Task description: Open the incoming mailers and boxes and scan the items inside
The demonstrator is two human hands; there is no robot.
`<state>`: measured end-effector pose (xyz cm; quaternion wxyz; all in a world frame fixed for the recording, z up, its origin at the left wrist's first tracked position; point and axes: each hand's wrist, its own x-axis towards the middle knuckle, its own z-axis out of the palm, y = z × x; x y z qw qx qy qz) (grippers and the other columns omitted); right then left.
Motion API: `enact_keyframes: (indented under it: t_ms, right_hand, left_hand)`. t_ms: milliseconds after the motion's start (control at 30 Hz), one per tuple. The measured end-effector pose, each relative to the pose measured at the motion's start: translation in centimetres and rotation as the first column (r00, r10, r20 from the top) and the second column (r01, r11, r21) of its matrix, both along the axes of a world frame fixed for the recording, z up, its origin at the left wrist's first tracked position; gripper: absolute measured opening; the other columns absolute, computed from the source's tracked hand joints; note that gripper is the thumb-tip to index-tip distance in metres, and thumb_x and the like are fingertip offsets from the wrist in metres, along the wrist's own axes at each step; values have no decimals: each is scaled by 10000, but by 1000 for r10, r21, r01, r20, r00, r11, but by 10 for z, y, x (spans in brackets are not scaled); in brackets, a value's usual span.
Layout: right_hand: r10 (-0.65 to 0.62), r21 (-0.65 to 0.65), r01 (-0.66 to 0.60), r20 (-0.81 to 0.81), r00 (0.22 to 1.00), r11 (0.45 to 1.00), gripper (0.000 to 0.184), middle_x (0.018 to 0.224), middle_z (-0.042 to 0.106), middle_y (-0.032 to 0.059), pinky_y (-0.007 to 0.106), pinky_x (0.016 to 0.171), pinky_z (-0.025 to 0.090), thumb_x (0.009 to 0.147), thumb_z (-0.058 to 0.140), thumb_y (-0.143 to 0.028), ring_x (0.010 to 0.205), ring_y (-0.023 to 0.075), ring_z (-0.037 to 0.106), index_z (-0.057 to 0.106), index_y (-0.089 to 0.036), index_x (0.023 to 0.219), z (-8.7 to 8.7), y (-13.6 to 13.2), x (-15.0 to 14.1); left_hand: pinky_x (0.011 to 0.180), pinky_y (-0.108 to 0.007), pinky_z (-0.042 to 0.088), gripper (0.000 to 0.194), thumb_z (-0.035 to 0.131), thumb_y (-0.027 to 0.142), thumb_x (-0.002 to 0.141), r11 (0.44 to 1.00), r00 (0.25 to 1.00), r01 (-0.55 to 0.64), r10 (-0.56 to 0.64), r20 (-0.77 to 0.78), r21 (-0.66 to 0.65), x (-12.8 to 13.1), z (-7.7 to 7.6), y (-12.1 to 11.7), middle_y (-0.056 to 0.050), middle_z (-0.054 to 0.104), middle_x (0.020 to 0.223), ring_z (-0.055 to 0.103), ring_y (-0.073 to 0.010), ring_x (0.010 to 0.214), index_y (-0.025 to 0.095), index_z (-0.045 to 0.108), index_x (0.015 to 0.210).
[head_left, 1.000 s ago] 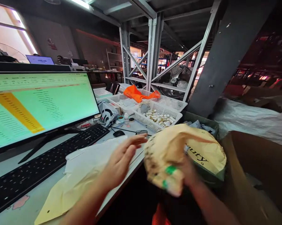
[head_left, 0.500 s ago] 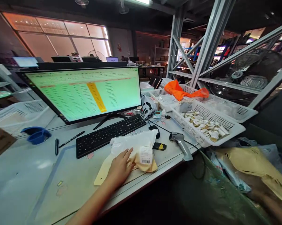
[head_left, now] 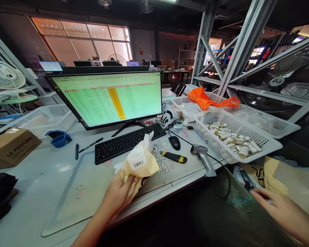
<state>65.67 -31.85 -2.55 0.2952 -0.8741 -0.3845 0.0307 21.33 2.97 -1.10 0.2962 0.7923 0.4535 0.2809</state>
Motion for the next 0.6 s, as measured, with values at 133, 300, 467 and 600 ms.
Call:
enact_keyframes:
  t_ms: [133, 300, 467, 600]
  right_hand:
    - [18, 8, -17, -94, 995, 1000, 451, 1096, 715, 156, 524, 1009, 445, 675, 685, -601, 1112, 382, 625, 728, -237, 938, 5, 117, -16]
    - [-34, -3, 35, -305, 952, 999, 330, 810, 708, 159, 509, 919, 487, 494, 743, -422, 971, 409, 651, 639, -189, 703, -3, 208, -28]
    - [222, 171, -155, -506, 833, 973, 437, 812, 712, 101, 399, 743, 547, 606, 677, -551, 809, 296, 674, 657, -178, 834, 19, 193, -85]
    - [416, 279, -309, -598, 685, 909, 309, 884, 740, 78, 383, 819, 546, 626, 747, -418, 846, 271, 673, 720, -187, 830, 41, 173, -171]
  left_hand:
    - [846, -449, 496, 342, 454, 462, 976, 993, 999, -42, 46, -28, 108, -3, 12, -10, -123, 701, 1078, 641, -297, 979, 188, 616, 1099]
    - [843, -430, 514, 279, 435, 396, 988, 973, 992, -117, 122, -15, 201, -27, 5, -23, -97, 676, 1004, 632, -271, 950, 196, 620, 1049]
    - [869, -445, 517, 336, 509, 339, 958, 890, 954, -197, 271, -130, 410, -53, -12, -22, -130, 654, 1139, 598, -300, 1019, 163, 598, 1230]
    - [857, -452, 520, 440, 570, 293, 932, 801, 901, -228, 389, -191, 554, -49, -15, -17, -139, 641, 1239, 582, -321, 1048, 170, 576, 1355]
